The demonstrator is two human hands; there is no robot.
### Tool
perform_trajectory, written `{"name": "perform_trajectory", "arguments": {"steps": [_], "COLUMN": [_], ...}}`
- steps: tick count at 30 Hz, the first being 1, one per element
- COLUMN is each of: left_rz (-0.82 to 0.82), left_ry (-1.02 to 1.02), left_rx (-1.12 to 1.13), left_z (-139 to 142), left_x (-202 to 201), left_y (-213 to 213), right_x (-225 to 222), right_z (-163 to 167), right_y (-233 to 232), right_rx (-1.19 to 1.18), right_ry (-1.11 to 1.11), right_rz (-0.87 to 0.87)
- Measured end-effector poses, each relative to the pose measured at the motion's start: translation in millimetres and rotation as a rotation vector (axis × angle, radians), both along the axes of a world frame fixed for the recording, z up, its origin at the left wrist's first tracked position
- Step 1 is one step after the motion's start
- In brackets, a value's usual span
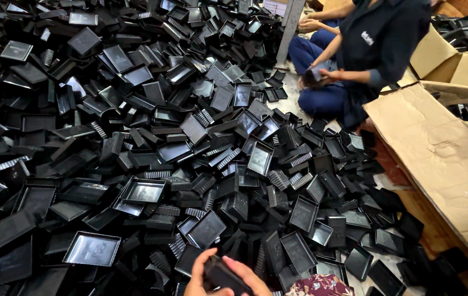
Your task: The person sits on the floor and repeatedly picks up small black plastic trays from a large pile, inspects them by turning them over, and places them into a nearby cardboard box. The action is continuous and repetitive, with other workers visible in the background performing similar tasks.
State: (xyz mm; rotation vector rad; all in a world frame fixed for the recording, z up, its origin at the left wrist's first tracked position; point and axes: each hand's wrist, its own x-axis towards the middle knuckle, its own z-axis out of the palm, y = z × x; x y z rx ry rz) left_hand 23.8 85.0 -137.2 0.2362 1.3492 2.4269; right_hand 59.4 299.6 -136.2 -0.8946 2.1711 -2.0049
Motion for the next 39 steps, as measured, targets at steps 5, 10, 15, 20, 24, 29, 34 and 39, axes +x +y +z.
{"name": "perform_trajectory", "arguments": {"steps": [5,10,15,20,24,29,34,39], "left_rz": [0.206,-0.024,0.006,-0.043,-0.136,-0.196,-0.185,0.11], "left_ry": [0.024,-0.04,-0.088,0.086,0.317,0.426,0.538,0.378], "left_rx": [-0.21,-0.442,-0.528,-0.677,-0.788,-0.982,-0.866,-0.8], "left_z": [-13,7,30,26,29,40,53,85], "left_x": [-8,-19,-6,9,19,28,36,31], "left_y": [15,-6,13,56,55,39,30,20], "right_x": [-10,-13,-17,-24,-17,-7,-8,-13], "right_z": [-28,-32,-32,-19,0,13,14,26], "right_y": [-10,15,18,33,40,25,21,21], "right_rx": [-0.174,-0.247,-0.347,-0.226,-0.25,-0.186,-0.269,-0.353], "right_ry": [-0.324,-0.501,-0.475,-0.35,-0.344,-0.303,-0.411,-0.524], "right_rz": [-0.208,-0.235,-0.536,-0.871,-0.828,-0.862,-0.855,-0.819]}}
